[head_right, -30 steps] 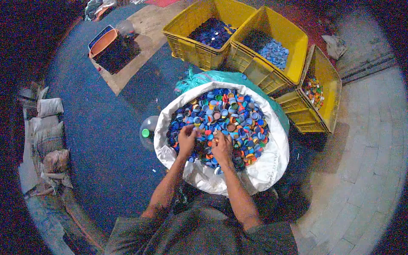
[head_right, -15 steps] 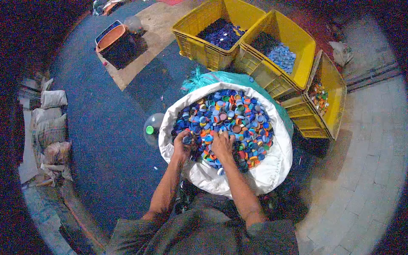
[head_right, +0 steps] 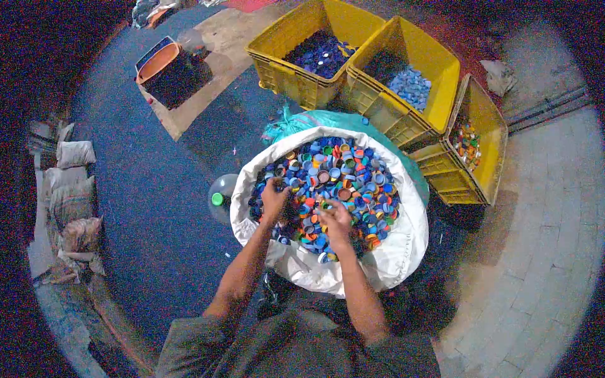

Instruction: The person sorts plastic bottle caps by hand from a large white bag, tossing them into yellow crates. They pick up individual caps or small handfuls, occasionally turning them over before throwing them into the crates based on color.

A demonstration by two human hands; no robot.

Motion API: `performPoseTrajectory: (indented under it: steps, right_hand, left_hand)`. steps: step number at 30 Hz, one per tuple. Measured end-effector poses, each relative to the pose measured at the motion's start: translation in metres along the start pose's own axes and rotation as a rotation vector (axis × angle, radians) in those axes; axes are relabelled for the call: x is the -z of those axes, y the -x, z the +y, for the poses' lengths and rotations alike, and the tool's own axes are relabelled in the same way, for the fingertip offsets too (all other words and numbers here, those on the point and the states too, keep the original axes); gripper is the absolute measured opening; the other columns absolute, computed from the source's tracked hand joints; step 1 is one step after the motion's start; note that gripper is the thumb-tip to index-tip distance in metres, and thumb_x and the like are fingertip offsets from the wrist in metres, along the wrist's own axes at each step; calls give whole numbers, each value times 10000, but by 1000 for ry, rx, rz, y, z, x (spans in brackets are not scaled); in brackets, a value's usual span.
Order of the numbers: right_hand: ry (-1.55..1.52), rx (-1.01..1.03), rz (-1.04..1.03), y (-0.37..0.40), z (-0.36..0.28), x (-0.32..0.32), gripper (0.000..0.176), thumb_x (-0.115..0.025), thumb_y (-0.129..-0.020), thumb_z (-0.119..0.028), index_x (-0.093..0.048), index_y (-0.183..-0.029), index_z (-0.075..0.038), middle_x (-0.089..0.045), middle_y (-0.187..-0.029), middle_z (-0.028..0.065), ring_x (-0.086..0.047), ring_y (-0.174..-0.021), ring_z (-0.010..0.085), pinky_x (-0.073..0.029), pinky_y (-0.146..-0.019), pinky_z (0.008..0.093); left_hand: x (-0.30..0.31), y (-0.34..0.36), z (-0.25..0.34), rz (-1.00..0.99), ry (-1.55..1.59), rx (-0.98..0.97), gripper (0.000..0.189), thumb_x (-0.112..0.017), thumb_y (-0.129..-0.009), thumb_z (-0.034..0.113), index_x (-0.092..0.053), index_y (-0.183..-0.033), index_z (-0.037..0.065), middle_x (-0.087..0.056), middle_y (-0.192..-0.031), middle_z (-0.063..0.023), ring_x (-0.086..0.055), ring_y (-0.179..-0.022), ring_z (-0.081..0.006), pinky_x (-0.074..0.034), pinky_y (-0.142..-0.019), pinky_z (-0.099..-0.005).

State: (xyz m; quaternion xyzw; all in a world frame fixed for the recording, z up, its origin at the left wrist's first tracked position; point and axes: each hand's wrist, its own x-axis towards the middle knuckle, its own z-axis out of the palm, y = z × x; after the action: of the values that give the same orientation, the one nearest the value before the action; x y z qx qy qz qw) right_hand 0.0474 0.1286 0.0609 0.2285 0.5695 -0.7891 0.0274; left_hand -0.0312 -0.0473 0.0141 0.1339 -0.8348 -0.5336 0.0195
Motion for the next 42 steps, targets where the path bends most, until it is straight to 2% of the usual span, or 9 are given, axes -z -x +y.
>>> performPoseTrajectory:
  steps: [5,16,20,24,28,31,32,35,42]
  right_hand:
    - [-631,-283,-33,14,11,36,223,-520,-830,-172,-548,-997,-27,-564,-862,83,-543,-781,210,-452,-713,348]
    - [-558,-376,60,19,1,21,265,-597,-868,-304,-543,-883,-45,-514,-750,48,-493,-693,186,-399,-632,316]
    - [-471,-359,62,-1,7,21,242,-596,-880,-264,-560,-953,-36,-533,-783,45,-506,-702,170,-422,-632,306]
    - [-334,-235,3,-27,-13,-3,228,-609,-859,-173,-572,-1050,-53,-590,-819,48,-563,-687,157,-465,-597,321]
    - [-117,-176,-164,-62,-10,-7,347,-657,-815,-86,-566,-1146,-39,-594,-898,23,-580,-697,162,-493,-622,320]
    - [804,379,-164,-78,-12,-20,443,-706,-750,-126,-558,-1164,-70,-643,-977,56,-613,-709,193,-500,-669,344]
    - [957,251,-171,-81,-18,-24,527,-731,-696,-117,-549,-1188,-72,-636,-1049,111,-624,-825,265,-491,-768,364]
    - [1143,673,-239,-97,-6,-27,563,-743,-680,-92,-549,-1205,-35,-636,-942,138,-603,-900,290,-466,-840,399]
    - [1483,630,-439,-104,-19,-34,760,-744,-698,-194,-399,-1367,-86,-610,-1048,153,-538,-963,315,-407,-865,444]
  left_hand:
    - [-8,-16,-3,-88,-152,-69,361,-702,-729,138,-534,-1015,-5,-637,-975,-192,-609,-942,-362,-476,-815,-405]
    - [-20,-23,-20,-99,-124,-117,415,-673,-766,160,-540,-1112,-25,-644,-984,-196,-635,-861,-344,-495,-774,-393]
    - [-1,-15,-1,-208,347,288,244,-585,-822,111,-617,-1030,-13,-641,-865,-84,-600,-670,-153,-498,-589,-273]
    - [27,10,12,-291,931,525,247,-488,-847,70,-603,-1056,2,-596,-805,-51,-550,-608,-121,-461,-508,-241]
    - [59,40,21,-444,1010,665,384,-491,-850,168,-503,-1194,-3,-611,-895,-84,-597,-704,-150,-496,-567,-253]
    - [61,61,20,-328,1156,660,433,-519,-839,215,-486,-1213,0,-615,-958,-95,-617,-756,-166,-514,-616,-268]
    - [61,66,8,-375,1222,641,440,-531,-839,220,-490,-1219,2,-613,-1018,-100,-632,-804,-181,-533,-660,-290]
    - [61,80,-4,-347,1296,673,454,-540,-844,233,-488,-1234,7,-614,-1047,-101,-638,-827,-188,-549,-692,-297]
    - [63,89,-6,-352,1347,698,409,-525,-879,255,-497,-1209,14,-605,-1050,-94,-617,-813,-186,-541,-667,-300]
